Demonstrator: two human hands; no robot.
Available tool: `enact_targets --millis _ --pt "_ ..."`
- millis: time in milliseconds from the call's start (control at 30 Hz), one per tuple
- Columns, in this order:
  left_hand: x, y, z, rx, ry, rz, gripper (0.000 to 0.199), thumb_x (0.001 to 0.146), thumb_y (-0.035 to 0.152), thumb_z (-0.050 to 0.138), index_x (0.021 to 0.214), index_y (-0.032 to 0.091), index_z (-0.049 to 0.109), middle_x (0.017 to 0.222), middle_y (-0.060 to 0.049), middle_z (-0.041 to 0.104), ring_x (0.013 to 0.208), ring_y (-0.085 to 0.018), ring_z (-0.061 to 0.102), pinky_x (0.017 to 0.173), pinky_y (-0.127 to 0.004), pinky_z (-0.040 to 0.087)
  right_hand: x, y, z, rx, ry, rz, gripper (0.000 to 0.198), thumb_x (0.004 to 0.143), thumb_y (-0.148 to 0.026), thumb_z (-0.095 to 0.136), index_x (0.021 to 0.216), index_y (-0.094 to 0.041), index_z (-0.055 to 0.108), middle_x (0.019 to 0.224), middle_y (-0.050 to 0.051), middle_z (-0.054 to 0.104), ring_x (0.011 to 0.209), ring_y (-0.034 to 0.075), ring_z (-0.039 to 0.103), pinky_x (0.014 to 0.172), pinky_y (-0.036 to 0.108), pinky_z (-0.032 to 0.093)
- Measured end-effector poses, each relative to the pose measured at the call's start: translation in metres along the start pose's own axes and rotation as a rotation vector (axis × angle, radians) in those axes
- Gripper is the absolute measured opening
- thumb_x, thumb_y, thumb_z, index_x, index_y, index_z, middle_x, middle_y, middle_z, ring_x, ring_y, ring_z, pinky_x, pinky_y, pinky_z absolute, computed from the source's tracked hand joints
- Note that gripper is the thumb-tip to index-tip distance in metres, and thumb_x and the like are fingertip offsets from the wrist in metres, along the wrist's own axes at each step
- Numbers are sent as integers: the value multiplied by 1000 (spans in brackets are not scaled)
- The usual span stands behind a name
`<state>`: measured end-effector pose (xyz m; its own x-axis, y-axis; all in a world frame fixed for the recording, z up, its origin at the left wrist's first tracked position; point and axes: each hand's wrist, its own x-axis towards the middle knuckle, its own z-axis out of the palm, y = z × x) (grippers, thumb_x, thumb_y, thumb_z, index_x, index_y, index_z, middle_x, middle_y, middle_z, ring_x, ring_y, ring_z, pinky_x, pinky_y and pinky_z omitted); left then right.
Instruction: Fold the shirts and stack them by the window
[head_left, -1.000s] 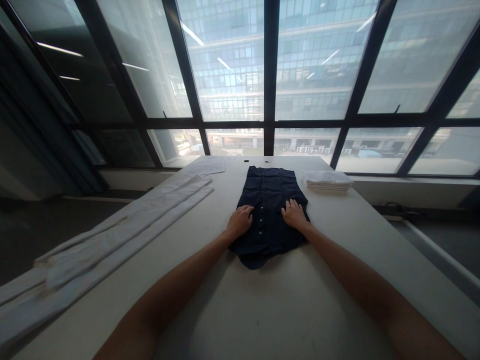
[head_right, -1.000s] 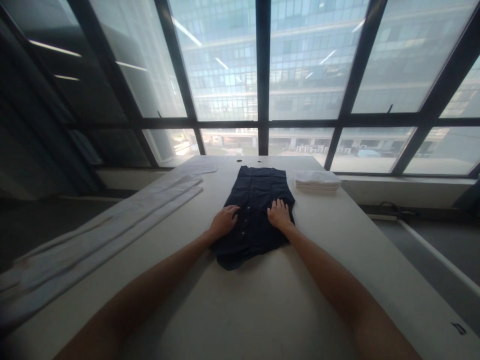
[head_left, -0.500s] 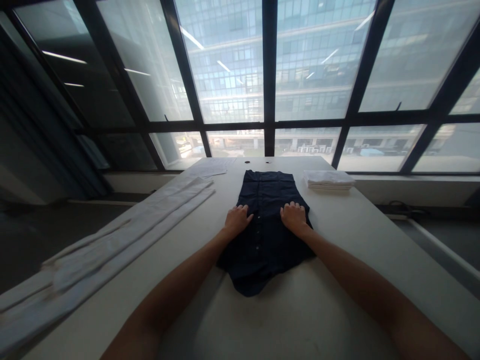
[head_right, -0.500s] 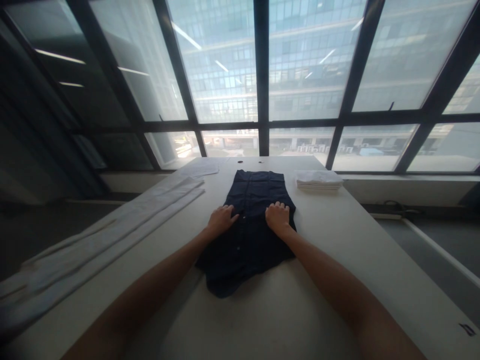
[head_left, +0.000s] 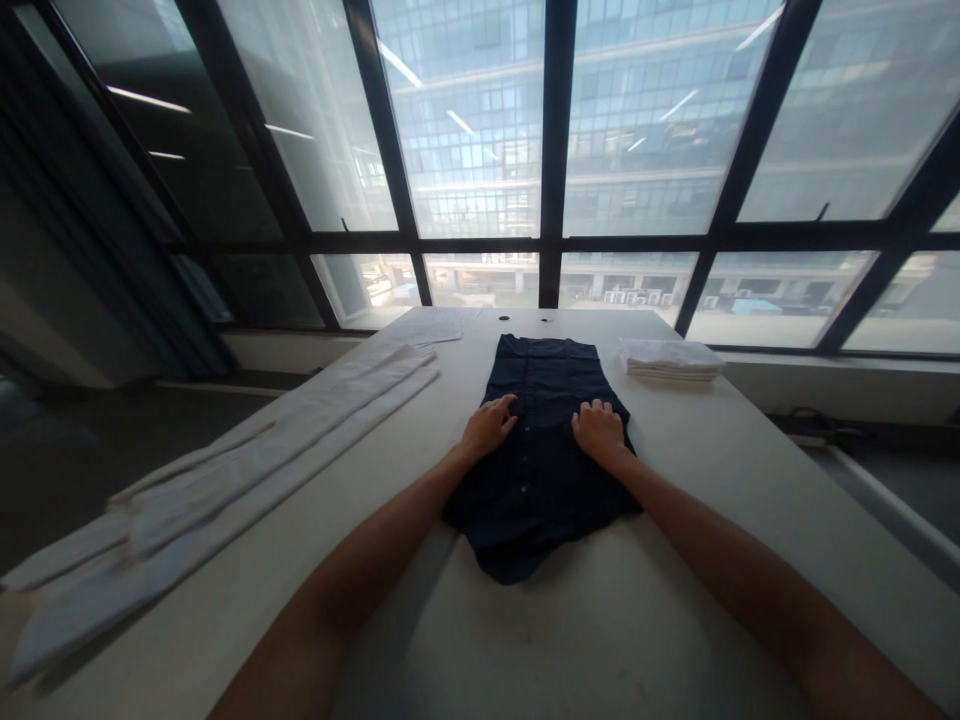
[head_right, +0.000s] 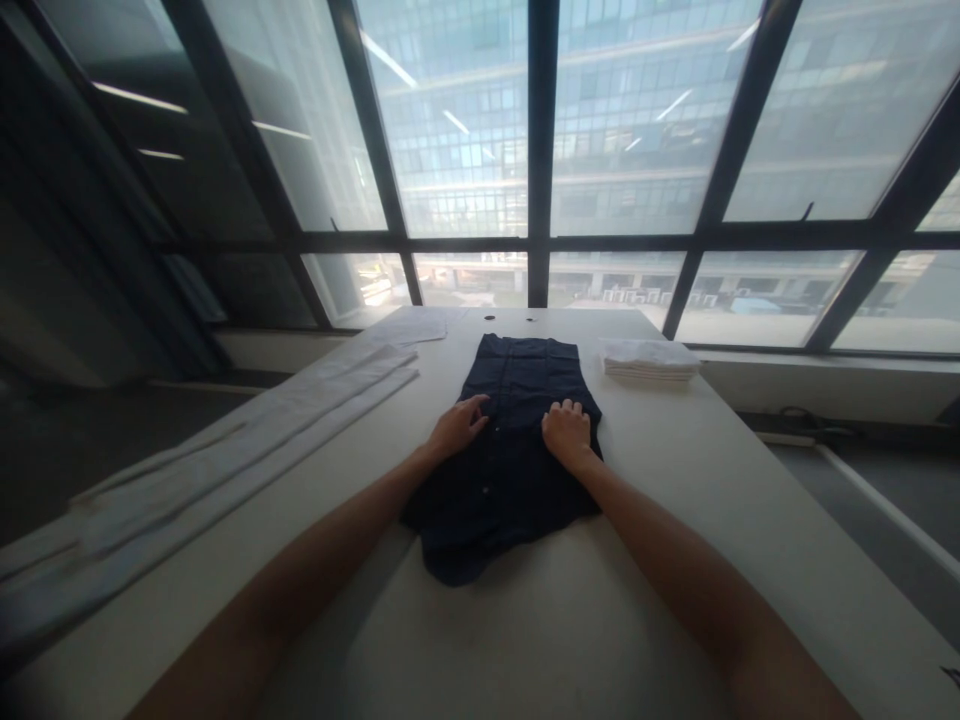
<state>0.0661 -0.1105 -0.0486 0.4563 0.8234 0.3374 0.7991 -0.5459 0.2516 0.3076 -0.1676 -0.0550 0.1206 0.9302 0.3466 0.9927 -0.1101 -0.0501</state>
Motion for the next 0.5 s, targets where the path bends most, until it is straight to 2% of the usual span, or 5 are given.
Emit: enact_targets --millis 100,200,367,500 --pt "3 4 0 21 -7 -44 42 89 35 68 128 22 62 112 -7 68 109 -24 63 94 -33 49 0 1 0 0 -3 3 32 101 -32 42 110 -12 65 115 21 62 108 31 57 85 39 48" --pt "8 9 1 10 -13 -141 28 87 30 66 114 22 69 110 -8 69 107 -25 64 92 -33 50 0 1 0 -8 -1 0 32 100 -32 43 110 -12 65 114 20 62 108 32 56 84 39 48" --pt "15 10 6 -52 24 -249 22 91 28 57 106 22 72 109 -9 73 102 -26 68 89 -34 51 0 0 0 -22 -5 1 32 101 -32 41 110 -12 65 114 20 61 107 31 56 83 38 49" --pt "23 0 2 -147 32 -326 20 89 30 60 100 22 76 102 -6 76 96 -23 70 84 -30 51 0 0 0 -36 -10 6 30 100 -32 43 109 -13 65 114 20 61 107 30 57 83 37 49"
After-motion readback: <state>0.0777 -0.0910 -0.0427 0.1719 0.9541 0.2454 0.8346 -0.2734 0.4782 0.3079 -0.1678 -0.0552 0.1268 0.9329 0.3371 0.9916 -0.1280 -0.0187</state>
